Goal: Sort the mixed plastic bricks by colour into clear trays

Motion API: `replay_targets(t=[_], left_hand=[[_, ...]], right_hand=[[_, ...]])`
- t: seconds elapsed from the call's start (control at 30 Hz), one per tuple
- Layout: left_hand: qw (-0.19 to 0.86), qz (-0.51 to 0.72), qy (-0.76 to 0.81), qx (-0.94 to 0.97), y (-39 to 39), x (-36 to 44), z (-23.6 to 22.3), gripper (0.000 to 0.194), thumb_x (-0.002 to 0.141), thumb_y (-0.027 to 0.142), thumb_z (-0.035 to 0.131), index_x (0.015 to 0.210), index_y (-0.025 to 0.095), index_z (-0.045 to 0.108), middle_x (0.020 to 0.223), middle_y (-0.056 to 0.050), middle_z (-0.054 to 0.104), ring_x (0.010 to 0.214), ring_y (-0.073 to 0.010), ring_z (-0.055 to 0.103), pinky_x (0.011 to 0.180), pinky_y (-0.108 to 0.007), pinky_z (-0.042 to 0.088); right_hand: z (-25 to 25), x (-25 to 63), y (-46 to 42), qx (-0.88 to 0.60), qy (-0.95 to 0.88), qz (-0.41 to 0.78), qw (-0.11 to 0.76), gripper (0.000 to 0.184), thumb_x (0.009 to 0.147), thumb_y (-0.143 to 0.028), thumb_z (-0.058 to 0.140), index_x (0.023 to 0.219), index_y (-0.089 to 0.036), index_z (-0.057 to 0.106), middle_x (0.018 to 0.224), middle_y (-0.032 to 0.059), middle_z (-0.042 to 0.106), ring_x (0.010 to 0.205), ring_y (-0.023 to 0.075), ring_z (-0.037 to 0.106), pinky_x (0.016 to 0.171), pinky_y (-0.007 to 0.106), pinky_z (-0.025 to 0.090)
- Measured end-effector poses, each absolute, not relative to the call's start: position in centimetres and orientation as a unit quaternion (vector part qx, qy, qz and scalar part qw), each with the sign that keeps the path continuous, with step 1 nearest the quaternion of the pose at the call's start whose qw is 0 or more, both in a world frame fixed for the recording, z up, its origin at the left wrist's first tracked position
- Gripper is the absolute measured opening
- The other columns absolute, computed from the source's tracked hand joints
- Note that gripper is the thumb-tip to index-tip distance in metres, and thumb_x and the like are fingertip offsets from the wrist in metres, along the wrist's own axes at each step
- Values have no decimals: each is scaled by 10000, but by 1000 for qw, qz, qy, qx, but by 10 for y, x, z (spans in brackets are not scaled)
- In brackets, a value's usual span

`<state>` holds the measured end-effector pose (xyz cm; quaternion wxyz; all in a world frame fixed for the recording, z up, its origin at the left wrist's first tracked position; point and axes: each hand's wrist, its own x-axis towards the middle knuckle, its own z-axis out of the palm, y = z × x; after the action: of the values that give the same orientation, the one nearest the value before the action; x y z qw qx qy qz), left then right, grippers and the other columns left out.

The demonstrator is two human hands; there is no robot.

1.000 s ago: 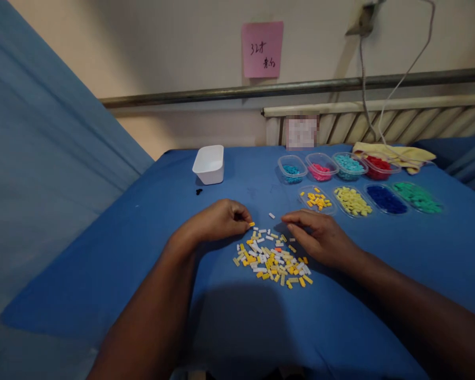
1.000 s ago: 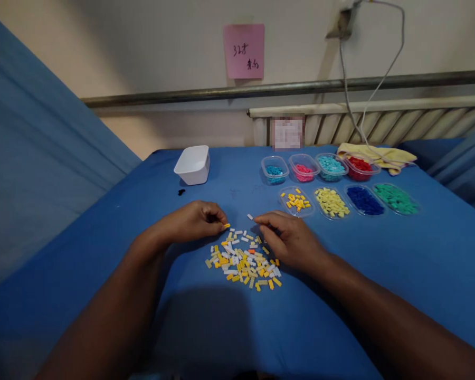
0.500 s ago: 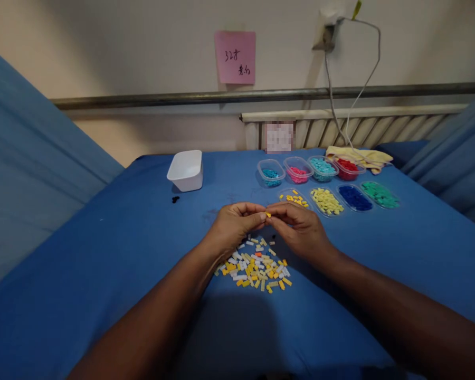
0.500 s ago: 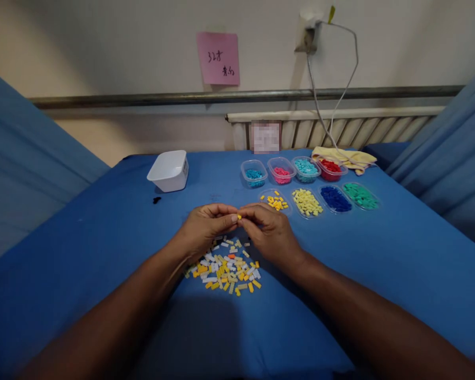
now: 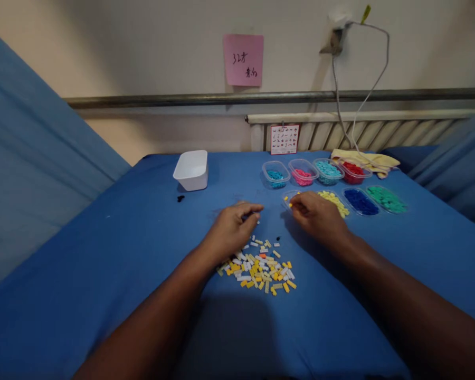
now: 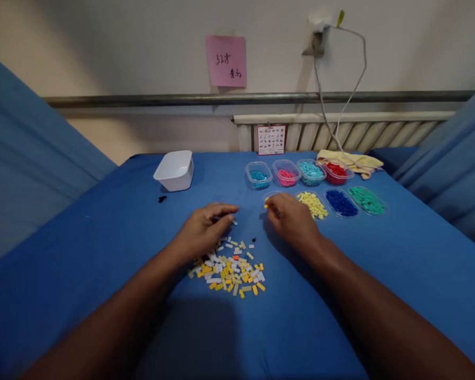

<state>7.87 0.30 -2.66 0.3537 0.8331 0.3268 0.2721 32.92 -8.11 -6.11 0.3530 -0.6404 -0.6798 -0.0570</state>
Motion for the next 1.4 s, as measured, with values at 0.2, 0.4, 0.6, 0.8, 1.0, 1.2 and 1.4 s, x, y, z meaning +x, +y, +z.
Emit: replay_targets(t=[0.2,0.4,0.6,0.8,1.0,1.2,1.4], left_hand=[[232,108,285,924,23,44,-13,330,1007,170,594,1259,194,805,1236,-115,785,1146,-270,737,1070,-448,574],[177,103,211,956,13,57,-23,489,991,34,492,1382,192,738,1534,-113,669,1423,-252,605,1232,-453,465],[206,86,193,955,12,50,-7,381,945,32,534,1174,190,794,1176,-74,793,1135,-216,715,1057,-379,551],[257,66,270,925,8,33,21,187,991,216,657,1090,220,815,1090,-51,778,919,-184,717,867,-315,559],[258,36,244,934,3,36,22,199,1001,223,662,1124,224,819,1082,-46,794,974,-195,720,882,-305,538],[315,40,143,938,-18,47,23,163,1006,183,687,1104,233,807,1086,-36,766,980,-173,715,867,-275,535],[236,70,-28,969,-42,74,-3,160,1079,259,653,995,214,782,963,-52,726,941,-189,677,851,-296,512]], right_hand=[[-75,365,-65,-704,-662,-66,247,218,1003,-217,635,1131,-169,804,1151,143,827,1068,307,760,911,388,556],[-70,357,-76,-678,-673,-63,288,283,1049,-269,591,1183,-165,818,1201,158,827,1091,329,771,966,451,578],[-37,334,-116,-521,-792,155,277,214,1052,-245,613,1147,-215,802,1074,63,824,960,216,765,882,351,574],[-24,321,-136,-416,-826,317,209,183,1049,-220,662,1181,-225,789,1096,57,779,1012,188,727,903,311,555],[-27,313,-132,-404,-845,301,177,178,1018,-129,641,1103,-195,782,1044,70,755,972,197,697,871,311,529],[-21,315,-134,-457,-831,275,158,161,977,-97,633,1057,-189,739,986,51,722,927,198,664,842,316,498],[-24,313,-132,-437,-850,255,148,156,1018,-134,603,943,-188,728,919,46,699,875,180,647,804,301,478]])
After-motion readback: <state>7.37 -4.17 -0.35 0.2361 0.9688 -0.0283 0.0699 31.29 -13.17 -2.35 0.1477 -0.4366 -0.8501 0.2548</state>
